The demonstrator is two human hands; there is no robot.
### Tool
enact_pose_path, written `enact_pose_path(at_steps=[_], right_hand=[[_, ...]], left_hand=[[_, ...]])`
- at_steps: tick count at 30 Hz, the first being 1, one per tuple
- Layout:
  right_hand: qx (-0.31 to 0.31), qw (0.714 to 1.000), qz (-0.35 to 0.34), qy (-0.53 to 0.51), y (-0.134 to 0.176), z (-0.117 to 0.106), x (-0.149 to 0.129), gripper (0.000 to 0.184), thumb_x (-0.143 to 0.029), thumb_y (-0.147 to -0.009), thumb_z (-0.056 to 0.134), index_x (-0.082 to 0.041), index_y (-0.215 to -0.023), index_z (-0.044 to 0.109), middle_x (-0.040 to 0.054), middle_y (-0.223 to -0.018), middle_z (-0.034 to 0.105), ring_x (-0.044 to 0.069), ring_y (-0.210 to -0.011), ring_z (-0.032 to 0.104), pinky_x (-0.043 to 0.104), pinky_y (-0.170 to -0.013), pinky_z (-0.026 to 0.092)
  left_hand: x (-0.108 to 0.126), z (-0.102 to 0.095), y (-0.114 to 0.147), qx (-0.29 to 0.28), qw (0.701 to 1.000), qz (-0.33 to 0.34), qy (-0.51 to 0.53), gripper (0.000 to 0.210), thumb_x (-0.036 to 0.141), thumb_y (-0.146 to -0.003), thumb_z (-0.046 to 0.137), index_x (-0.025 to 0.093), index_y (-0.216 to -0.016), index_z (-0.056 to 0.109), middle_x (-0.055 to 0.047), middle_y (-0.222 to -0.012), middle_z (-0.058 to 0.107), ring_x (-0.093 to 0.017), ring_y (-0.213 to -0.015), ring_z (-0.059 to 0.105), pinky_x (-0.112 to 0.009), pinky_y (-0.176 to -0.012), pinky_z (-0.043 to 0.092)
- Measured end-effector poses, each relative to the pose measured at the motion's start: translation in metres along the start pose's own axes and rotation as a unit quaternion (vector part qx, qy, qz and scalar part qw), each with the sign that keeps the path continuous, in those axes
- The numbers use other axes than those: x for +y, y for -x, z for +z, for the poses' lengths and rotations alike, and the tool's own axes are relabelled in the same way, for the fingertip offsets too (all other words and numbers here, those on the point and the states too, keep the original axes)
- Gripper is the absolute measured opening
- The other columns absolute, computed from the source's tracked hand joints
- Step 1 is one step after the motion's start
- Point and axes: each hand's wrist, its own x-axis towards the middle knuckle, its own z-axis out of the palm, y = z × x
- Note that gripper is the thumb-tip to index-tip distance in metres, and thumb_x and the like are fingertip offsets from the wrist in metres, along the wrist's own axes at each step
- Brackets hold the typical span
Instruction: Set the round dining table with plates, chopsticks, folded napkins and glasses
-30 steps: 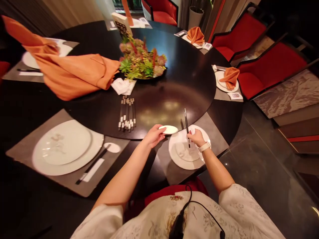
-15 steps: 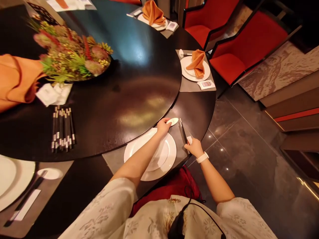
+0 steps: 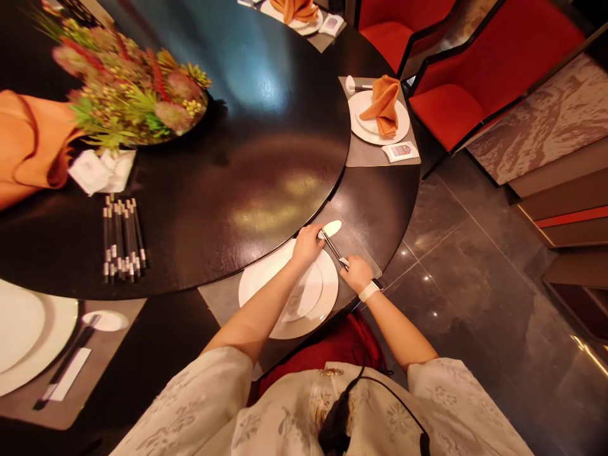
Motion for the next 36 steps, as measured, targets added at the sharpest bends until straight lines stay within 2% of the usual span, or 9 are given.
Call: enact_pose_path(at_steps=[3,5,9,15,28,36], right_hand=[[-0.002,1.000,0.020,-0.008,0.016,0.003,0.011,0.035,-0.034,-0.081,0.071,-0.016,-0.109,0.060,0.0136,-0.107,0.066,0.026,-0.092,0.065,0.032,-0.074,0.047],[-0.001,0.999,0.030,-0.016,0.027,0.007,0.021,0.039,-0.031,-0.078,0.074,-0.016,-0.111,0.058,0.0120,-0.105,0.064,0.025,-0.090,0.063,0.031,-0.075,0.046],[0.054,0.997,0.014,-0.059,0.037,0.022,0.035,0.021,-0.015,-0.085,0.062,-0.016,-0.105,0.060,0.0107,-0.102,0.062,0.021,-0.089,0.060,0.030,-0.080,0.045],[0.122,0.985,-0.030,-0.120,0.030,0.041,0.046,0.011,-0.013,-0.087,0.054,-0.017,-0.091,0.064,0.0082,-0.091,0.060,0.021,-0.087,0.055,0.031,-0.082,0.044],[0.075,0.989,-0.044,-0.117,0.031,0.034,0.046,0.013,-0.014,-0.088,0.055,-0.015,-0.097,0.064,0.0097,-0.098,0.062,0.021,-0.095,0.056,0.030,-0.088,0.043],[0.069,0.989,-0.039,-0.125,0.027,0.031,0.048,0.006,-0.020,-0.083,0.060,-0.017,-0.088,0.060,0.0080,-0.092,0.062,0.021,-0.091,0.056,0.031,-0.087,0.043]], left_hand=[[0.001,0.001,0.002,0.011,1.000,-0.014,0.006,0.048,0.018,-0.080,0.061,0.014,-0.128,0.060,-0.013,-0.119,0.067,-0.029,-0.110,0.059,-0.043,-0.102,0.043],[0.002,0.001,0.003,0.012,1.000,-0.012,0.009,0.043,0.018,-0.080,0.061,0.014,-0.122,0.064,-0.013,-0.117,0.067,-0.029,-0.109,0.059,-0.043,-0.101,0.043],[0.003,-0.001,0.003,0.013,1.000,-0.007,0.012,0.033,0.015,-0.080,0.061,0.016,-0.112,0.069,-0.011,-0.112,0.069,-0.028,-0.107,0.059,-0.041,-0.101,0.044],[0.002,-0.001,0.000,0.000,1.000,-0.008,-0.016,0.033,0.022,-0.085,0.062,0.018,-0.117,0.069,-0.011,-0.111,0.069,-0.029,-0.105,0.059,-0.042,-0.099,0.044],[0.003,-0.001,0.004,0.000,1.000,-0.022,-0.022,0.032,0.019,-0.086,0.058,0.018,-0.116,0.069,-0.012,-0.115,0.068,-0.030,-0.109,0.058,-0.043,-0.102,0.043],[0.007,-0.003,0.007,-0.004,0.999,-0.022,-0.028,0.039,0.018,-0.085,0.056,0.019,-0.123,0.066,-0.012,-0.119,0.065,-0.030,-0.111,0.056,-0.043,-0.102,0.043]])
